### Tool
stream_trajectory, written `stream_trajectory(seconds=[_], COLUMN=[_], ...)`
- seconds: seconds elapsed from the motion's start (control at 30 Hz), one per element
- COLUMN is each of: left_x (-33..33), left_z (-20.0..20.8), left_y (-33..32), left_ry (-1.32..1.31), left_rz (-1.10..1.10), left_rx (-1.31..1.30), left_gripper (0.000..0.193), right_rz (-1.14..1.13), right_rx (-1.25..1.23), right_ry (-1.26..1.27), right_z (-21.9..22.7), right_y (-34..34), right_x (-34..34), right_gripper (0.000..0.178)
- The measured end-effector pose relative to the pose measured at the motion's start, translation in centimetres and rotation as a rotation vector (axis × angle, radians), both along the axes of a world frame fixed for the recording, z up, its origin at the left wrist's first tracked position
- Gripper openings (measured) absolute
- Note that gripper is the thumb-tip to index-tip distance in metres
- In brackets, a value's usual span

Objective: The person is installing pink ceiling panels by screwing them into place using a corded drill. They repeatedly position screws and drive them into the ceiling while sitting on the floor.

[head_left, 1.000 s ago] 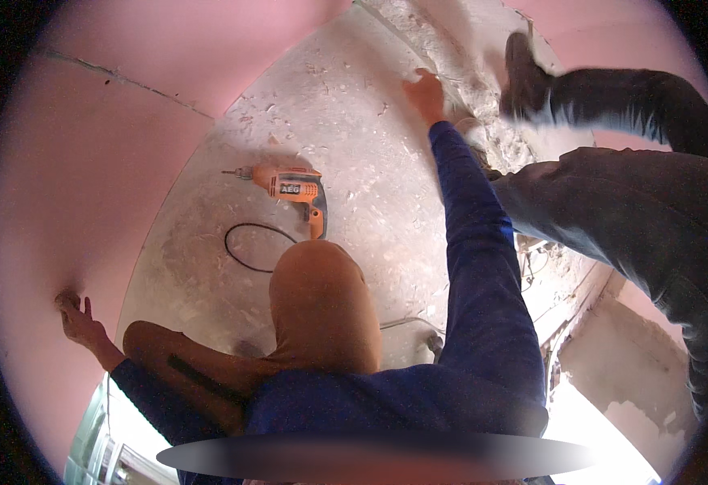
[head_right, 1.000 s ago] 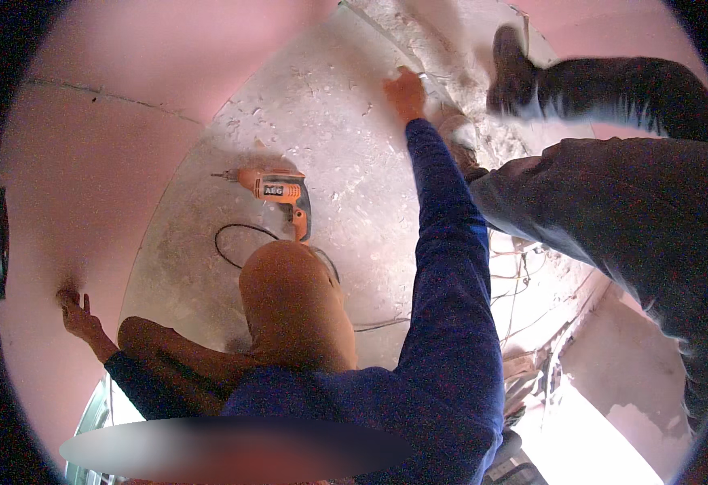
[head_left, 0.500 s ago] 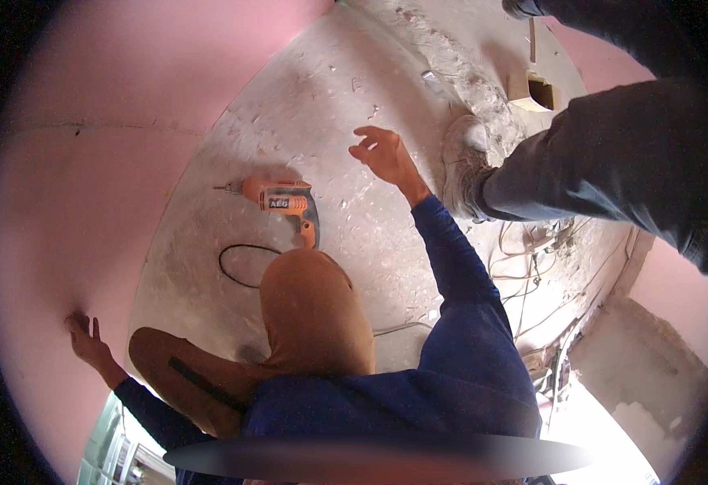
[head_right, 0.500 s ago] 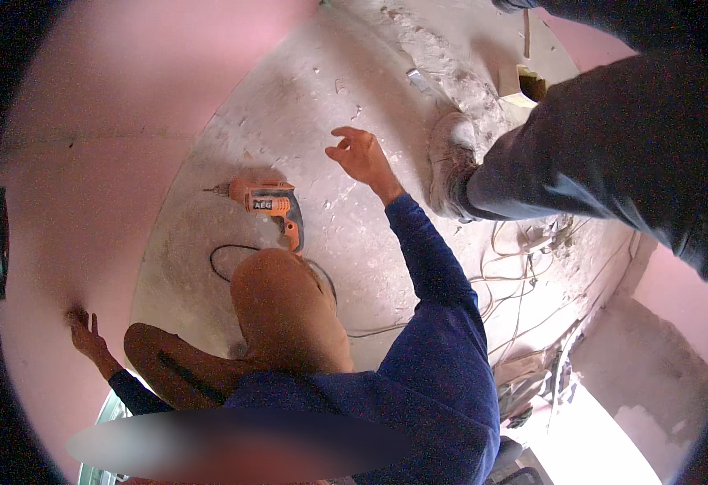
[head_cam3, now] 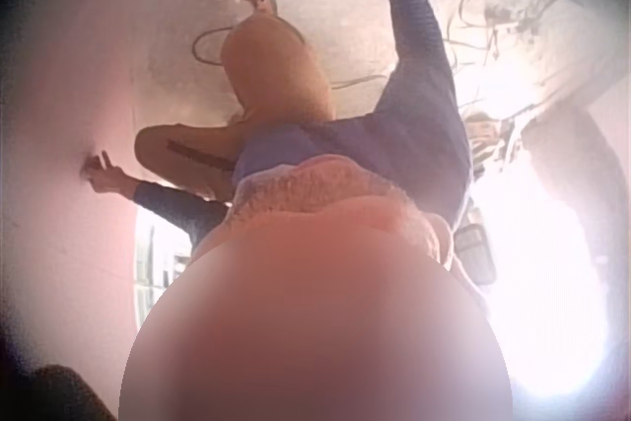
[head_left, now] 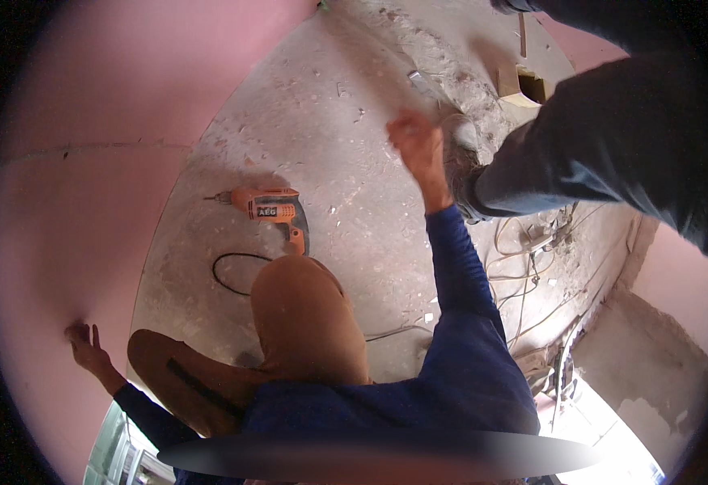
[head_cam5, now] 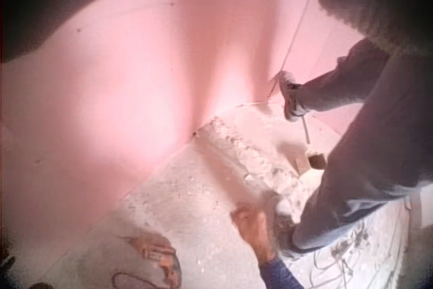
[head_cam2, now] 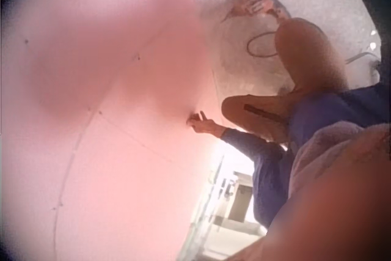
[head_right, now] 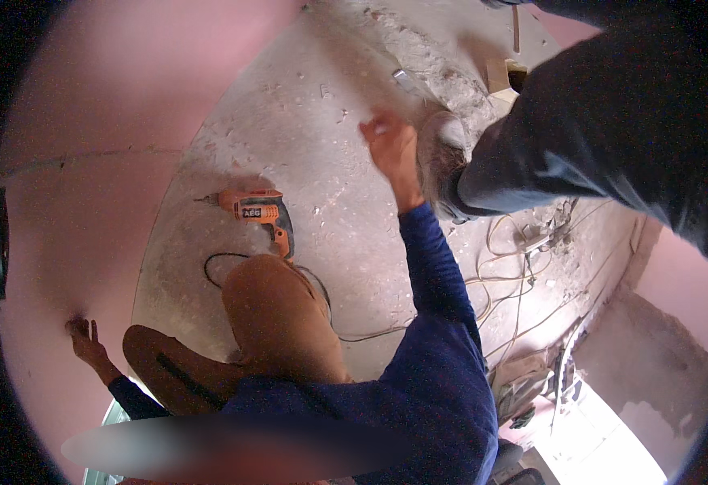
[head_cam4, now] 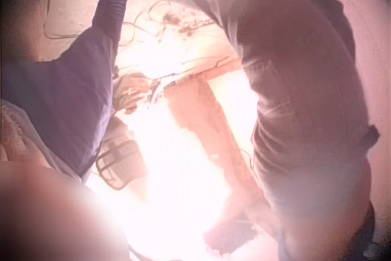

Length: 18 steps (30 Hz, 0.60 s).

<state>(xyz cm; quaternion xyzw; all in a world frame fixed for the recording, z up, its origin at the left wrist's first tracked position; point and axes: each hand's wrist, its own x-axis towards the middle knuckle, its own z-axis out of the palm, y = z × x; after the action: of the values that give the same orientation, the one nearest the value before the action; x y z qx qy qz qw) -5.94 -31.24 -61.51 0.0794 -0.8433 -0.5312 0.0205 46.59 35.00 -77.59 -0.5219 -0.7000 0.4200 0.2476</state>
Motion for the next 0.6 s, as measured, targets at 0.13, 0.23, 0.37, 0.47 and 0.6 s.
stream_trajectory(seconds=[0.13,0.23,0.37,0.47,0.6], left_x=[-0.5,-0.9,-1.1,-1.0,-0.8], left_z=[0.1,0.0,0.0,0.5,1.1], left_y=[-0.8,-1.6,-2.4,-2.8,-3.5], left_ry=[-0.035,-0.027,-0.102,-0.123,-0.076], left_rz=[-0.020,-0.084,-0.036,-0.067,-0.239], left_rx=[-0.057,-0.031,-0.071,-0.130,-0.187], left_gripper=[0.058,0.057,0.054,0.055,0.056], right_rz=[-0.622,-0.687,-0.477,-0.203,-0.041], right_rx=[0.583,0.536,0.611,0.697,0.658], right_ry=[-0.278,-0.482,-0.726,-1.282,-1.336], right_z=[-4.9,-7.1,-8.8,-10.0,-11.0], right_y=[12.9,19.9,26.4,30.3,32.1], right_x=[-0.3,2.8,10.8,16.3,18.8], right_gripper=[0.055,0.056,0.073,0.071,0.052])
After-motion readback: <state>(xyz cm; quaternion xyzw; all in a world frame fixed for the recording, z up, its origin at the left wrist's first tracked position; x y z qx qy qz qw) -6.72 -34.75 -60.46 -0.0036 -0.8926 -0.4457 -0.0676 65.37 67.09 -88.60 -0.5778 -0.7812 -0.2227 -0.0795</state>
